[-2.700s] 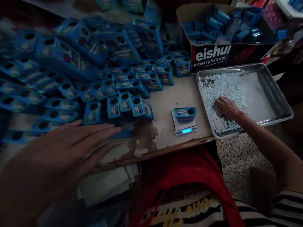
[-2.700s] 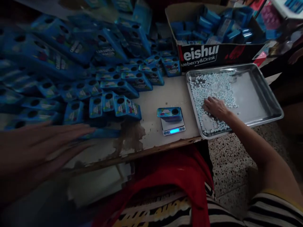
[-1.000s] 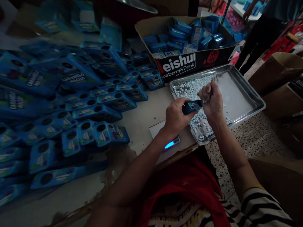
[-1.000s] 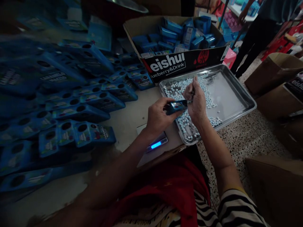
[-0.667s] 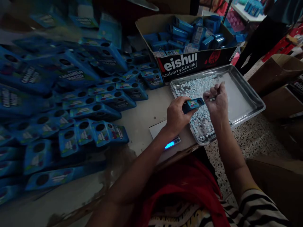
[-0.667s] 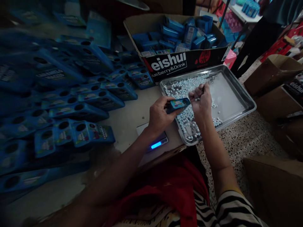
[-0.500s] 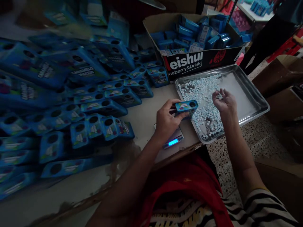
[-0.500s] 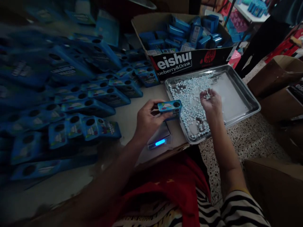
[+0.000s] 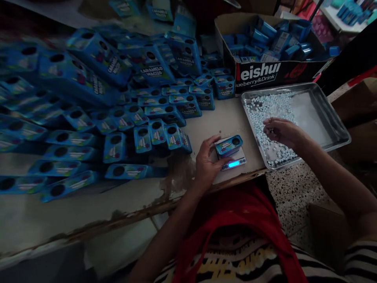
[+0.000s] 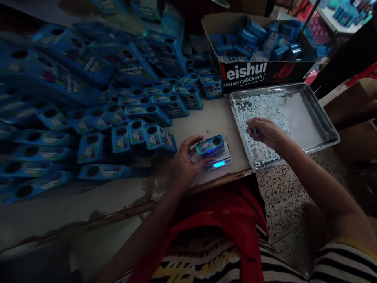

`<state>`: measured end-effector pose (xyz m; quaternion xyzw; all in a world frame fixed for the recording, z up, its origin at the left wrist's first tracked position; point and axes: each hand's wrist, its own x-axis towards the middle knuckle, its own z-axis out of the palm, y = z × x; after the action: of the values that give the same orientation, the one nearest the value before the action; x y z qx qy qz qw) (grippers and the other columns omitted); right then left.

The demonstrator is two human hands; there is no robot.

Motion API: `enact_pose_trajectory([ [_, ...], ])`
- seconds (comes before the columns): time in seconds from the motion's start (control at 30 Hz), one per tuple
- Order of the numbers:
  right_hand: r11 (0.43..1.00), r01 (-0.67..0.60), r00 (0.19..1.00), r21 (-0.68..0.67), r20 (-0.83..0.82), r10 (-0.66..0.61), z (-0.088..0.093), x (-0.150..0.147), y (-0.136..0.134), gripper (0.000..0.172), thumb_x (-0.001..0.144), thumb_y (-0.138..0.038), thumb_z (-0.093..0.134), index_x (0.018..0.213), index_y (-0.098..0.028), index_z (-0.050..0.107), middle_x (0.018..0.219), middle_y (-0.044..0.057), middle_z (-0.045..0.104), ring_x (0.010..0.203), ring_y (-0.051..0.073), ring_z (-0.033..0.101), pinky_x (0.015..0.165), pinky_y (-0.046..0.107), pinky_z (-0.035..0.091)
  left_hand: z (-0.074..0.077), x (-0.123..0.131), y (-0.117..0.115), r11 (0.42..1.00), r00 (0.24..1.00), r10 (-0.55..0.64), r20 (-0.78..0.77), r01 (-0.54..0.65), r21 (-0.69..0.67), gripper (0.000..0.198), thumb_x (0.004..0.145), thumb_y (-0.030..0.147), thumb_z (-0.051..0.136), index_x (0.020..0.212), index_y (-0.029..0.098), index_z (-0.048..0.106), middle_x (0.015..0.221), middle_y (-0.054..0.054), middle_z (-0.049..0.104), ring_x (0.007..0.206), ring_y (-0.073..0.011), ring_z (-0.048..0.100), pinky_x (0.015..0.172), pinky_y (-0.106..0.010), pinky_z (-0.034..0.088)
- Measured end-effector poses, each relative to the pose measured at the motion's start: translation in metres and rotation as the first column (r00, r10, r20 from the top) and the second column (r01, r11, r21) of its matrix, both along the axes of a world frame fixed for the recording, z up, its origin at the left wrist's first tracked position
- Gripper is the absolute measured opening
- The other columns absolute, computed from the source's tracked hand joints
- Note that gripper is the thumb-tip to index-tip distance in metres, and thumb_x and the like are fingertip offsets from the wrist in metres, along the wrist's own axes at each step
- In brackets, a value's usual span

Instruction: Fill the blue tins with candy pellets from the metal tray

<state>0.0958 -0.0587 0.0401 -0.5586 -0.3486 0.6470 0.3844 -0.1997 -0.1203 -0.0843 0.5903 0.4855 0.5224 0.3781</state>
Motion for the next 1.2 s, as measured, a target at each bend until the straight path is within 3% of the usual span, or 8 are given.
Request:
enact_pose_trajectory([
  [0.1, 0.994, -0.104, 0.993, 0.021, 0.066, 0.102, 0.018, -0.012, 0.0, 0.013, 0.081, -0.015, 0.089, 0.086, -0.017, 0.077, 0.077, 0.006, 0.074, 0.061, 0.01, 0.055, 0.049, 0.019, 0.042, 0.006, -0.019, -0.001, 1.0, 1.0, -0.01, -0.012, 0.01, 0.028, 0.079, 0.079, 0.056, 0.099, 0.145, 0.027, 0.067, 0.148, -0.015, 0.07, 0.143, -0.0322, 0.069, 0.124, -0.053, 0.057],
  [0.27, 0.962, -0.266, 0.94, -0.067, 0.204, 0.274, 0.029, -0.015, 0.008, 0.015, 0.084, -0.017, 0.093, 0.092, -0.016, 0.08, 0.07, 0.003, 0.071, 0.05, 0.008, 0.047, 0.041, 0.022, 0.029, 0.024, -0.052, -0.025, 0.998, 0.999, 0.002, -0.051, -0.005, -0.06, 0.051, 0.088, 0.052, 0.092, 0.129, 0.025, 0.077, 0.13, -0.01, 0.08, 0.127, -0.0293, 0.077, 0.12, -0.051, 0.061],
  [0.37, 0.973, -0.21, 0.948, -0.091, 0.225, 0.225, 0.026, -0.009, 0.017, 0.015, 0.087, -0.014, 0.092, 0.088, -0.018, 0.077, 0.064, 0.0, 0.065, 0.049, 0.008, 0.047, 0.04, 0.021, 0.03, 0.034, -0.066, -0.042, 0.998, 0.991, 0.038, -0.125, -0.045, -0.054, 0.039, 0.091, 0.046, 0.09, 0.124, 0.028, 0.08, 0.121, -0.007, 0.083, 0.116, -0.0272, 0.08, 0.113, -0.047, 0.066],
  [0.47, 0.995, -0.075, 0.981, -0.068, 0.173, 0.086, 0.022, -0.003, 0.022, 0.015, 0.087, -0.006, 0.085, 0.088, -0.018, 0.076, 0.072, 0.002, 0.068, 0.061, 0.01, 0.058, 0.048, 0.019, 0.045, 0.039, -0.075, -0.053, 0.992, 0.987, 0.101, -0.123, -0.109, -0.063, 0.035, 0.092, 0.044, 0.09, 0.124, 0.031, 0.08, 0.117, -0.005, 0.083, 0.112, -0.0272, 0.081, 0.111, -0.048, 0.068],
  [0.57, 0.996, 0.005, 0.991, -0.084, 0.131, 0.006, 0.023, -0.001, 0.024, 0.018, 0.086, 0.0, 0.076, 0.093, -0.017, 0.077, 0.076, 0.002, 0.068, 0.065, 0.01, 0.059, 0.055, 0.02, 0.052, 0.042, -0.079, -0.056, 0.984, 0.987, 0.146, -0.062, -0.151, -0.091, 0.042, 0.091, 0.044, 0.09, 0.129, 0.031, 0.077, 0.121, -0.006, 0.083, 0.114, -0.0278, 0.081, 0.112, -0.049, 0.068],
  [0.77, 0.98, -0.201, 0.96, -0.015, 0.198, 0.2, 0.037, -0.014, 0.017, 0.002, 0.096, -0.013, 0.078, 0.098, -0.014, 0.079, 0.073, 0.002, 0.066, 0.058, 0.009, 0.053, 0.05, 0.022, 0.043, 0.047, -0.066, -0.049, 0.99, 0.998, 0.059, 0.033, -0.054, -0.13, 0.056, 0.087, 0.039, 0.091, 0.138, 0.027, 0.071, 0.126, -0.008, 0.079, 0.112, -0.0252, 0.081, 0.108, -0.045, 0.07],
  [1.03, 0.849, -0.497, 0.831, 0.18, 0.383, 0.405, 0.051, -0.049, 0.007, 0.009, 0.098, -0.025, 0.084, 0.095, -0.019, 0.077, 0.069, -0.001, 0.062, 0.062, 0.011, 0.052, 0.052, 0.023, 0.037, 0.039, -0.049, -0.037, 0.989, 0.998, 0.061, 0.031, -0.056, -0.14, 0.063, 0.085, 0.039, 0.093, 0.143, 0.028, 0.068, 0.127, -0.008, 0.078, 0.117, -0.0251, 0.08, 0.114, -0.047, 0.067],
  [1.2, 0.701, -0.68, 0.638, 0.216, 0.645, 0.421, 0.06, -0.061, 0.009, 0.018, 0.092, -0.036, 0.087, 0.092, -0.02, 0.079, 0.069, -0.003, 0.06, 0.064, 0.013, 0.049, 0.056, 0.028, 0.036, 0.036, -0.043, -0.038, 0.981, 0.997, 0.038, -0.069, -0.05, -0.187, 0.06, 0.087, 0.043, 0.093, 0.14, 0.027, 0.07, 0.128, -0.008, 0.079, 0.121, -0.0265, 0.078, 0.114, -0.048, 0.067],
])
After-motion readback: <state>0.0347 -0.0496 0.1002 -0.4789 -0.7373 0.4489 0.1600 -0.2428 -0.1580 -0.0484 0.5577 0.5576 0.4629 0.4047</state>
